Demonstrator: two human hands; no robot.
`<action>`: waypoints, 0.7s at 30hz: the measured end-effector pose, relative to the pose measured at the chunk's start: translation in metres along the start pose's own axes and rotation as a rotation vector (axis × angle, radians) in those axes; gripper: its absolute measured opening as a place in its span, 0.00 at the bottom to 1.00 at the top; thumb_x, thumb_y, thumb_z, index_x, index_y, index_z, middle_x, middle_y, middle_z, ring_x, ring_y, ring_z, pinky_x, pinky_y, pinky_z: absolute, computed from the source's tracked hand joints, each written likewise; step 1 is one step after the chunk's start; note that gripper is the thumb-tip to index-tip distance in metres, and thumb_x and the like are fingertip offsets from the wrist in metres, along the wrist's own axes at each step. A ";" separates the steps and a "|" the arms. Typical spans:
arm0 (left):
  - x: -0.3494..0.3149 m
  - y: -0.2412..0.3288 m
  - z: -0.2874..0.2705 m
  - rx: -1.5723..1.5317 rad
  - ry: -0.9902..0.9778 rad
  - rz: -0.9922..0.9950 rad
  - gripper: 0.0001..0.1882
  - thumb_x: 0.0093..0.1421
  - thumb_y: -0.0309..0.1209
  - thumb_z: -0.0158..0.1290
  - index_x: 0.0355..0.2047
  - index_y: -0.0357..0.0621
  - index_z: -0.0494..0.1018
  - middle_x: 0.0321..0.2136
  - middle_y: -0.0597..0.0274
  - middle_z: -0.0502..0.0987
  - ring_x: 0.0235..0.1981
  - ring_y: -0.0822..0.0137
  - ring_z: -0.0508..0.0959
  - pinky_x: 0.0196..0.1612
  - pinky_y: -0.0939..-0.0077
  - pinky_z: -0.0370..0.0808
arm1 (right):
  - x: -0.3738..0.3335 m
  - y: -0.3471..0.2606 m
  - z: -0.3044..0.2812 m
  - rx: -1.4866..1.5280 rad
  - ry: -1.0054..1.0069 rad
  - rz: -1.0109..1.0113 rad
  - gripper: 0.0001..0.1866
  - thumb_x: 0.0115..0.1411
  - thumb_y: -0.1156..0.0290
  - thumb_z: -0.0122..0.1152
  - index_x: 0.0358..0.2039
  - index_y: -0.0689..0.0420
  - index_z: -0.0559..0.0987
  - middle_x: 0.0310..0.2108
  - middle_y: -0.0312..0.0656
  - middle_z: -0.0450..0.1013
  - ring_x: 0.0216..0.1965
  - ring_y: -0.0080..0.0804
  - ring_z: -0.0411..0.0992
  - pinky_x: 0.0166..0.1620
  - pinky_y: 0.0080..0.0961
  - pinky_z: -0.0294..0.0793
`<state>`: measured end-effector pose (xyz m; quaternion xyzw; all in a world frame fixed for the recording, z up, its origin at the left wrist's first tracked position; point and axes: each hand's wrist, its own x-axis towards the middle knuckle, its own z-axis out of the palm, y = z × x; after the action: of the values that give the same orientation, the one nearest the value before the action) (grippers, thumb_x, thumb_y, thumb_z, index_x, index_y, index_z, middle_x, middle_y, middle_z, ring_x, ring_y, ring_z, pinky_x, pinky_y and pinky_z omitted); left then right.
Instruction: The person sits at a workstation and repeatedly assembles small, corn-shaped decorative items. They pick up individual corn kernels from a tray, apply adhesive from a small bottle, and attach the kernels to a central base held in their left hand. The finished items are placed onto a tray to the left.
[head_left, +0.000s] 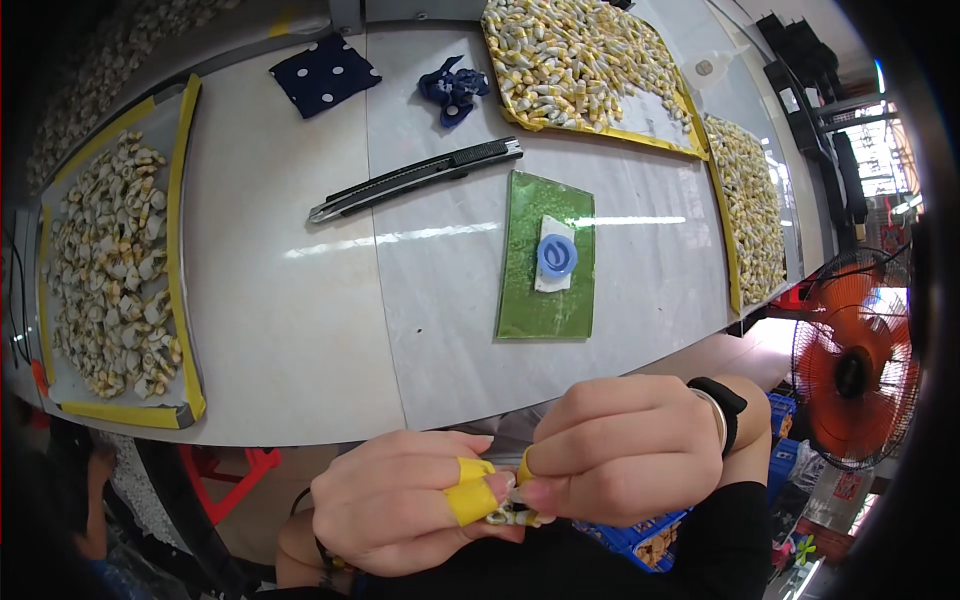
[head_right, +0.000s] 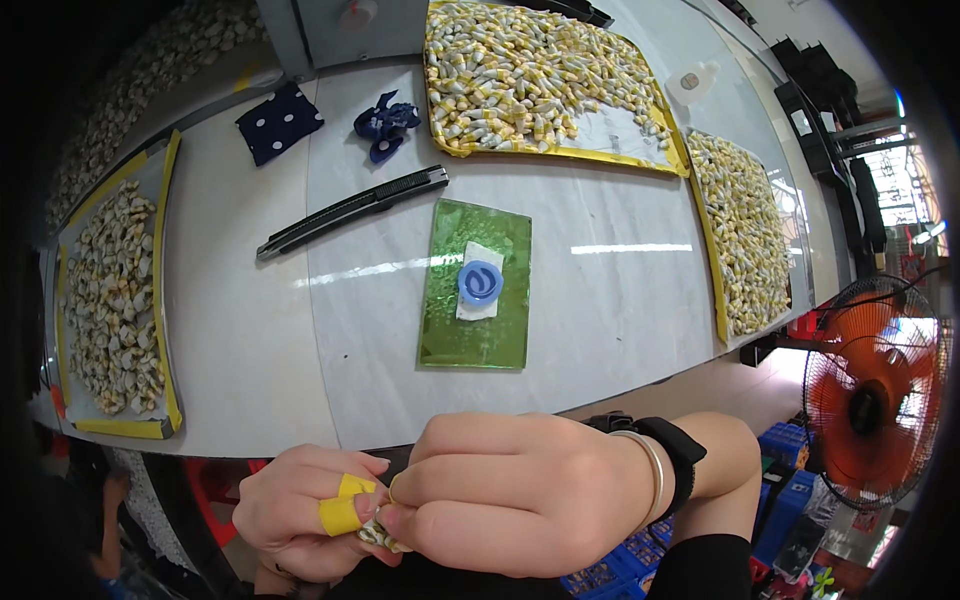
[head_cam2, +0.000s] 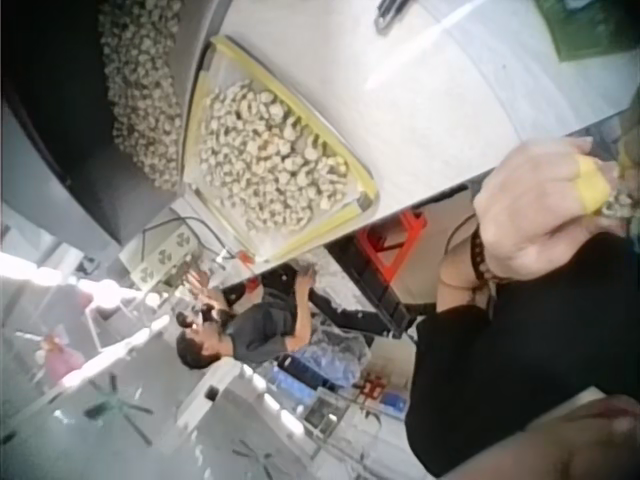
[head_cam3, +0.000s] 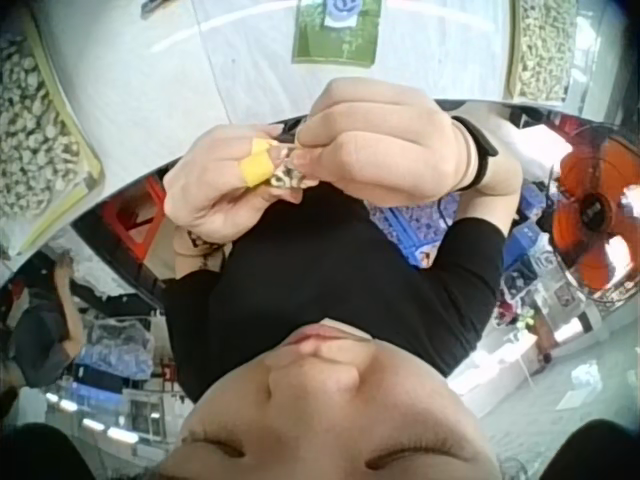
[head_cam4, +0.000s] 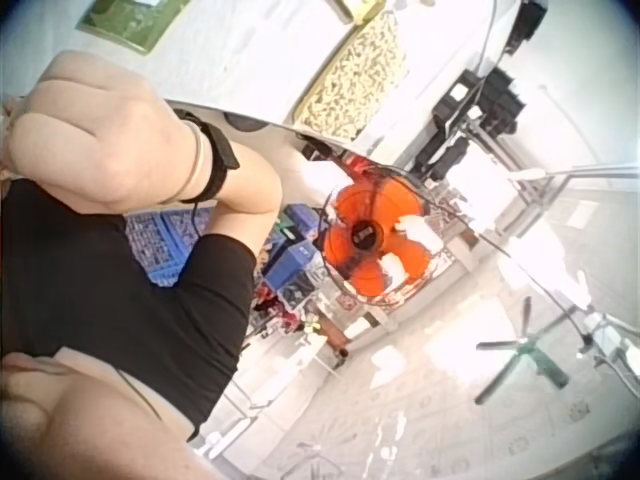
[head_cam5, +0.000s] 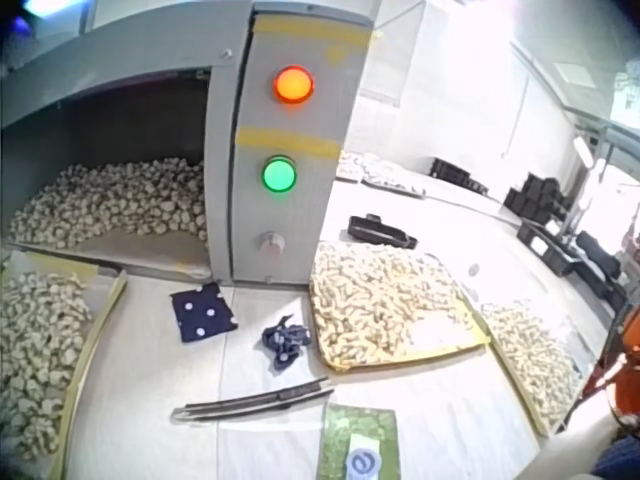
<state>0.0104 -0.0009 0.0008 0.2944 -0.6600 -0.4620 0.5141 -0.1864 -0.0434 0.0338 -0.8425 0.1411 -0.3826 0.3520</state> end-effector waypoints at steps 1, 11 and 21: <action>0.000 -0.001 0.000 0.012 -0.002 0.001 0.17 0.39 0.26 0.67 0.30 0.37 0.75 0.25 0.60 0.77 0.27 0.62 0.78 0.36 0.68 0.79 | 0.000 0.001 0.000 0.001 -0.005 -0.003 0.06 0.47 0.82 0.60 0.25 0.69 0.72 0.25 0.49 0.70 0.22 0.35 0.69 0.24 0.22 0.70; 0.001 -0.001 0.000 0.012 -0.005 0.014 0.19 0.38 0.27 0.68 0.32 0.36 0.76 0.25 0.59 0.77 0.27 0.62 0.78 0.35 0.71 0.79 | 0.000 -0.002 -0.004 -0.058 -0.030 -0.001 0.08 0.46 0.81 0.60 0.27 0.70 0.73 0.27 0.49 0.70 0.23 0.35 0.70 0.25 0.22 0.71; -0.005 -0.007 0.011 0.079 0.185 0.057 0.20 0.39 0.27 0.68 0.34 0.37 0.76 0.28 0.58 0.78 0.28 0.64 0.78 0.34 0.73 0.77 | -0.001 -0.009 0.000 -0.156 0.016 0.040 0.09 0.43 0.79 0.67 0.26 0.63 0.77 0.22 0.41 0.72 0.21 0.30 0.70 0.23 0.21 0.72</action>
<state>0.0008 0.0044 -0.0082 0.3367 -0.6356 -0.3916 0.5738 -0.1875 -0.0368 0.0400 -0.8612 0.1903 -0.3701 0.2917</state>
